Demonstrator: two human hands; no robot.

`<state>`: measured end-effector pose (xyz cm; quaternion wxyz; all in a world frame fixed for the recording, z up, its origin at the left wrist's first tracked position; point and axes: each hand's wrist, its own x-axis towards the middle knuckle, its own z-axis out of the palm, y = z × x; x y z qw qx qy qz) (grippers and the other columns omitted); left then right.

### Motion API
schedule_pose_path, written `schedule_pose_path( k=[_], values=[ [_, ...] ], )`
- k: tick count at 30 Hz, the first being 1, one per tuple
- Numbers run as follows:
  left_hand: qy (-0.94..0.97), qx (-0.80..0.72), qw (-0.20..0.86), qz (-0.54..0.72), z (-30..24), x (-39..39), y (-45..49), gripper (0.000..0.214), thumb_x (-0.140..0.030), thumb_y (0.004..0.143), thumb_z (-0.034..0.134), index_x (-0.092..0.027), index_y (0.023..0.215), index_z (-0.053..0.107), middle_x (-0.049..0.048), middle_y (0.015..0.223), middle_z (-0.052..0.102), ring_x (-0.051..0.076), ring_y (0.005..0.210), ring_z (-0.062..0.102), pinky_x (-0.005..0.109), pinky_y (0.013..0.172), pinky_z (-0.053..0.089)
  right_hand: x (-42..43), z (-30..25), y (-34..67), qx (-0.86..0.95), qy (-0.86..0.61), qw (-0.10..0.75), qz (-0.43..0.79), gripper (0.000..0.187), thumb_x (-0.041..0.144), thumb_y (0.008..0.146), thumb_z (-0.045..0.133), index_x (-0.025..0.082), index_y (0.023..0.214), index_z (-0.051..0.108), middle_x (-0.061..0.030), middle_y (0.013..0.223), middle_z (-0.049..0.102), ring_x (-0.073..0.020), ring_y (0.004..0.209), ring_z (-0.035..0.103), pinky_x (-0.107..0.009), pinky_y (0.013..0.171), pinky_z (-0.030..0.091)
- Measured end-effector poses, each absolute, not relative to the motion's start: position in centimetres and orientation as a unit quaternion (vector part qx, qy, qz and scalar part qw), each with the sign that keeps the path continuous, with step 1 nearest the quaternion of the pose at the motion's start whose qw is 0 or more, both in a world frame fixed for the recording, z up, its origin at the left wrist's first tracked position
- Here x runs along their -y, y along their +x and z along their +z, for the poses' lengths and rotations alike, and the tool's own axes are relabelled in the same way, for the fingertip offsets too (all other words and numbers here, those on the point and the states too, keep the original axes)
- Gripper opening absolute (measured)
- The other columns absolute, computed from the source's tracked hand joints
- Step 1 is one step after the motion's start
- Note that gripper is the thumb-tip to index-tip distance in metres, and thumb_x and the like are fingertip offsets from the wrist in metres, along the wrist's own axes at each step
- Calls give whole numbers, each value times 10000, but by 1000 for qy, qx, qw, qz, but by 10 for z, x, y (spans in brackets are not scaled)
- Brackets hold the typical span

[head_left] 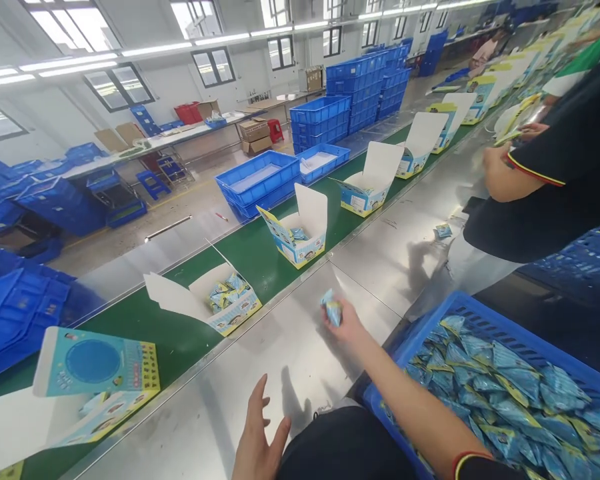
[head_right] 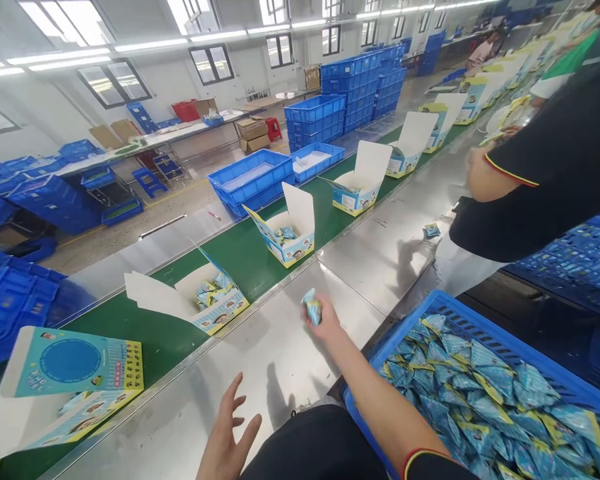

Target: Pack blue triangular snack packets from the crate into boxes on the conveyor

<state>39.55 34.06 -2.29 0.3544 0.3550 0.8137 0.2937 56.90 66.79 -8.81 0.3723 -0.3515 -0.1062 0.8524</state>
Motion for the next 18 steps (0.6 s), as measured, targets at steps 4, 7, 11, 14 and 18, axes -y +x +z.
schedule_pose_path(
  k=[4,7,11,14,18],
  values=[
    [322,-830,361,279,-36,-337,404,909,-744,1098,495,-282,1858,309,270,1854,541,437,1507,714,617,1203,610,-802,-32,523,103,-351,454,812,424,593,1153,631,223,1357,663,-37,1075,791,-170,935,769,-375,866,756],
    [329,-832,354,272,-42,-338,399,905,-749,1092,492,-298,1854,310,255,1888,513,429,1490,729,602,1209,608,-854,4,492,127,-364,456,802,602,709,1122,664,224,1477,623,-124,1334,747,-236,1126,775,-537,930,783],
    [350,-818,367,271,-53,-338,393,897,-748,1097,454,-288,1848,280,237,1999,345,420,1566,692,597,1237,600,-834,5,502,181,-402,476,761,548,495,1045,851,171,1441,656,-154,1409,700,-234,1150,761,-514,946,768],
    [341,-819,388,250,-54,-336,394,910,-756,1092,443,-301,1856,248,229,2007,347,419,1575,689,602,1246,596,-778,-21,557,221,-445,529,688,468,399,943,890,169,1314,723,-109,1361,734,-208,1080,771,-434,938,745],
    [338,-824,407,204,-41,-333,390,907,-765,1084,438,-326,1860,269,193,1992,402,401,1549,702,563,1217,608,-694,-62,678,197,-582,627,479,434,500,803,793,244,1141,701,-46,1206,716,-219,989,755,-474,963,696]
  ],
)
